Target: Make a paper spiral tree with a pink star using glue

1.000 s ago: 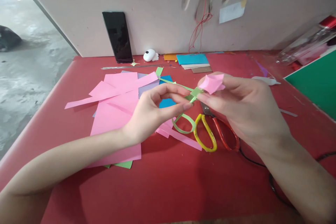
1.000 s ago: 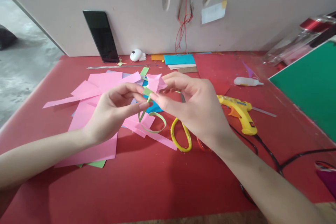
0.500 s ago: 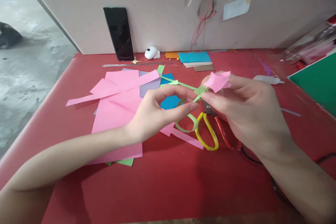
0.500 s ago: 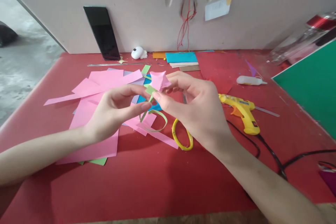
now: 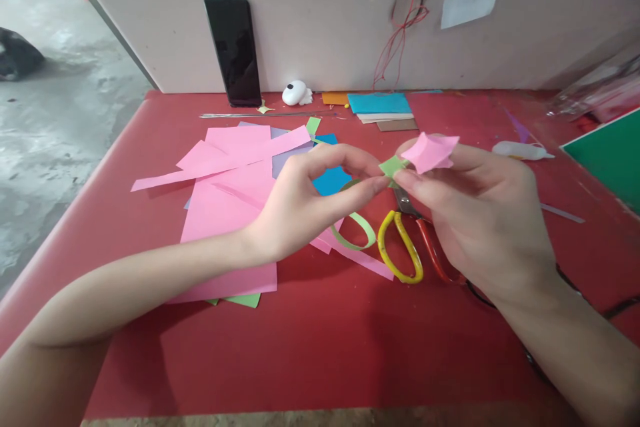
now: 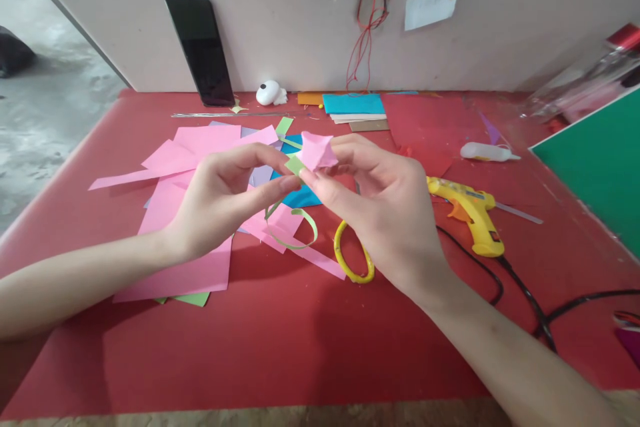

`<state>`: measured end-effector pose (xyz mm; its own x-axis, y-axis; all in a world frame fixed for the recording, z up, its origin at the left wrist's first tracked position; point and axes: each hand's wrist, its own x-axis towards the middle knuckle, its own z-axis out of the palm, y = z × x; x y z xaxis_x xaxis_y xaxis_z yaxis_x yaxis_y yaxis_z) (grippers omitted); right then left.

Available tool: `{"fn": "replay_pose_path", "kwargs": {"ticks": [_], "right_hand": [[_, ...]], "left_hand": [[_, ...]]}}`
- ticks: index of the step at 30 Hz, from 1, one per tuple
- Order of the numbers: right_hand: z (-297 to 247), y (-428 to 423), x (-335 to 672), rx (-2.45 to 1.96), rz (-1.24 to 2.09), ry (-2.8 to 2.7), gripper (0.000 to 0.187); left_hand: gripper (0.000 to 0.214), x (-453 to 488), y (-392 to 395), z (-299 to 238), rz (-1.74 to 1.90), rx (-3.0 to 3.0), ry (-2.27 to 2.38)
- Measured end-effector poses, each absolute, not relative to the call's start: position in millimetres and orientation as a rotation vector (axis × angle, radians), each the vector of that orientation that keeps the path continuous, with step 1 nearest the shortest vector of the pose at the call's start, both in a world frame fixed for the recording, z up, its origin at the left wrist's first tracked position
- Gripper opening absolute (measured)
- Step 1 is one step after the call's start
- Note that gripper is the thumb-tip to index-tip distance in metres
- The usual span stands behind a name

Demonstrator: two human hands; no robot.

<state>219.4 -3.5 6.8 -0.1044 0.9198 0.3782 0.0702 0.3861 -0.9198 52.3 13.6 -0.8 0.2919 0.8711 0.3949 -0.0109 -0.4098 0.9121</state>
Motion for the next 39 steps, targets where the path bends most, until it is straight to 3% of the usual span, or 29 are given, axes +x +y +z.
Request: {"fn": "replay_pose_path", "kwargs": {"ticks": [39], "right_hand": [[-2.5, -10.9, 210.6, -0.92, 0.89, -1.412, 0.016]], "left_hand": [[0.011, 50.1, 17.0, -4.8, 1.282, 1.738, 0.793]]}}
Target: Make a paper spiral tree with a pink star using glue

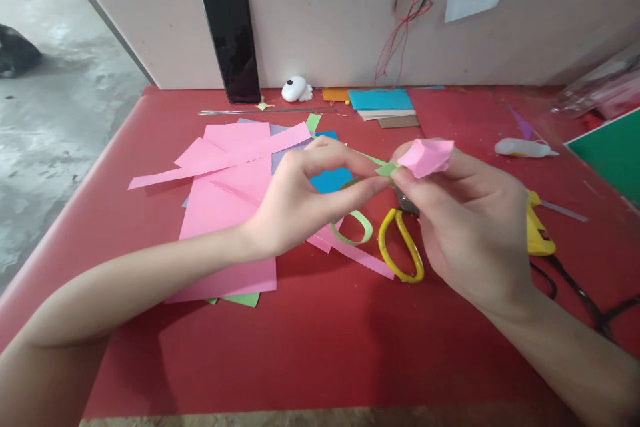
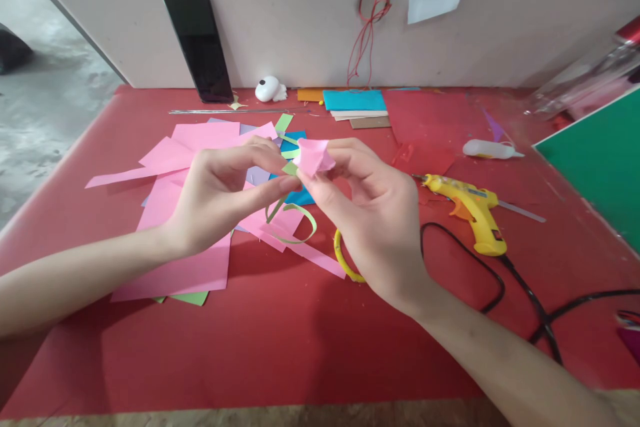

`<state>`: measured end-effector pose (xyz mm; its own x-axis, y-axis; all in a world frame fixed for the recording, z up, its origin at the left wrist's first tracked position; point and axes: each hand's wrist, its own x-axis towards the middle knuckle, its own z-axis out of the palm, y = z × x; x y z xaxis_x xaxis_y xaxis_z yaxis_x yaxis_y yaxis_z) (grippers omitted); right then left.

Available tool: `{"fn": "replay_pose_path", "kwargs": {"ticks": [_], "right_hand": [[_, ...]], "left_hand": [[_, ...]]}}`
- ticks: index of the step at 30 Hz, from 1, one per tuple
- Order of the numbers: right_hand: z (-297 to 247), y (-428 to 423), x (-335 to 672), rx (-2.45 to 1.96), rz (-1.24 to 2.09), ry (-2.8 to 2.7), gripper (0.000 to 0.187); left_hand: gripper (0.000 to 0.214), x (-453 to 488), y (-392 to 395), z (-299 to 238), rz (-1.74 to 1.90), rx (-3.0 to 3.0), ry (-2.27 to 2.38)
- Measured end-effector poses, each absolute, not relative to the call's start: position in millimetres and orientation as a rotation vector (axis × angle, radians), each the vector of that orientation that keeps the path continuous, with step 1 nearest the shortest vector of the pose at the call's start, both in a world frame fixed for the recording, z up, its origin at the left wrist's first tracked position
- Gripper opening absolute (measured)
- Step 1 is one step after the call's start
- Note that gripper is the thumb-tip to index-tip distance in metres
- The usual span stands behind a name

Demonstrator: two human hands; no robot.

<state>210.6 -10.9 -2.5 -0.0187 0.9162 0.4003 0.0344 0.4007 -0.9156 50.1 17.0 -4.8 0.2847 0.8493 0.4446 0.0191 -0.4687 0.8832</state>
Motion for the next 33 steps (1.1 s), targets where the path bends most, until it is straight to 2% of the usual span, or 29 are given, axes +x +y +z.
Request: {"fn": "replay_pose_path", "kwargs": {"ticks": [8, 23, 27, 30, 33], "right_hand": [[-0.6, -2.0, 220.4, -0.909, 1.058, -1.415, 0.015], [4.4, 5.6, 229.6, -0.922, 1.226, -1.4, 0.019], [11.3, 5.3, 229.6, -0.975, 1.193, -1.343, 0.016], [14.4, 5.8, 229.5, -1.001, 1.128, -1.311, 0.011], [14.2, 7.0, 231.4, -1.01, 1.019, -1.36, 0.01]], "left_hand": [[0.013, 49.3, 17.8, -1.3, 1.072, 1.481, 0.791], [0.015, 48.7, 16.9, -1.4, 1.086, 1.502, 0.798], [0.017, 45.8, 24.8, -7.8, 1.197, 1.656, 0.773], [0.013, 40.4, 41.9, -1.2, 1.349, 1.989, 0.711], [0.015, 31.0, 49.7, 13.6, 1.156, 2.247, 0.679]]}}
